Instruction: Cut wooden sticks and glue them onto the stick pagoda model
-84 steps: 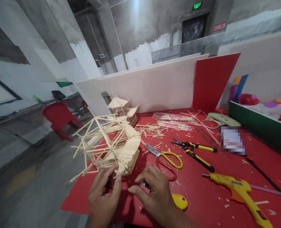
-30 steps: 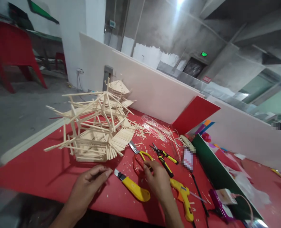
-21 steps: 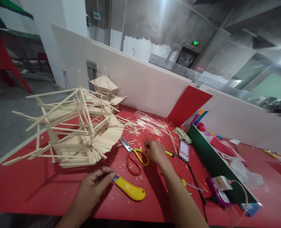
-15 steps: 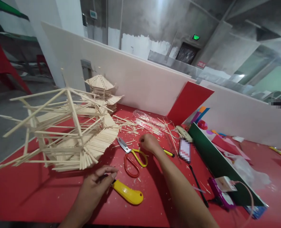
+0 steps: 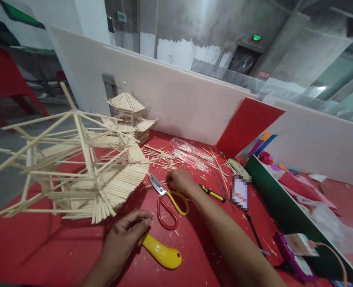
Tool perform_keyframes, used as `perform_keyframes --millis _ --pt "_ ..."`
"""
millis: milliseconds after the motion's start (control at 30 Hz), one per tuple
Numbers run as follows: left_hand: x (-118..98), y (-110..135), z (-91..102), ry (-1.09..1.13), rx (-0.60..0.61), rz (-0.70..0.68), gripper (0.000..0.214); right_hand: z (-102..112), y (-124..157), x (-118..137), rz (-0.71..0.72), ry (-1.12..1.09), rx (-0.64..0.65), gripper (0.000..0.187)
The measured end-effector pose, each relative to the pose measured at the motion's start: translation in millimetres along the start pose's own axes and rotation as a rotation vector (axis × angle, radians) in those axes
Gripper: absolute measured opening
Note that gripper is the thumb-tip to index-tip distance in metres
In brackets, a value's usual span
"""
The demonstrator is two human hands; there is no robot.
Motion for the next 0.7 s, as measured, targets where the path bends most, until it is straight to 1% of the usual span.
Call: perform_keyframes --millis 167,267,400,533,633,700 --pt "5.4 -0.9 0.9 0.031 -0.014 0.047 0.031 9.1 1.5 -27.3 -0.060 0.015 0.015 0.032" --pt "5.5 -2.5 -1.7 0.061 -0.010 0.054 0.032 7.7 4.8 -35.7 -0.061 -0.007 0.063 0.033" --pt "5.0 -3.4 -4.3 0.077 -0.004 0.042 0.032 -3.4 6.1 -33.4 -0.079 -0.032 0.117 0.033" --pt "6.6 -2.9 -2.5 0.074 -0.013 0.027 0.032 -11.5 1.2 -27.5 -0.131 -0.054 0.123 0.033" --pt "6.4 -1.5 -1.2 0.070 -0.016 0.005 0.030 -7.9 -1.5 -24.7 -0.135 -0.117 0.106 0.034" --pt "4.9 -0.3 -1.3 0.082 -0.017 -0.009 0.029 1.2 1.9 -23.8 -0.114 -0.186 0.070 0.034"
Point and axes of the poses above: each hand's wrist, its own y-axis away from the middle knuckle, its own z-axis out of the back of the hand, x = y × z, the point moved 8 cm from there along -y, towards the middle knuckle, and after that the axes turned 3 degrees about y, right-handed, at the moved point
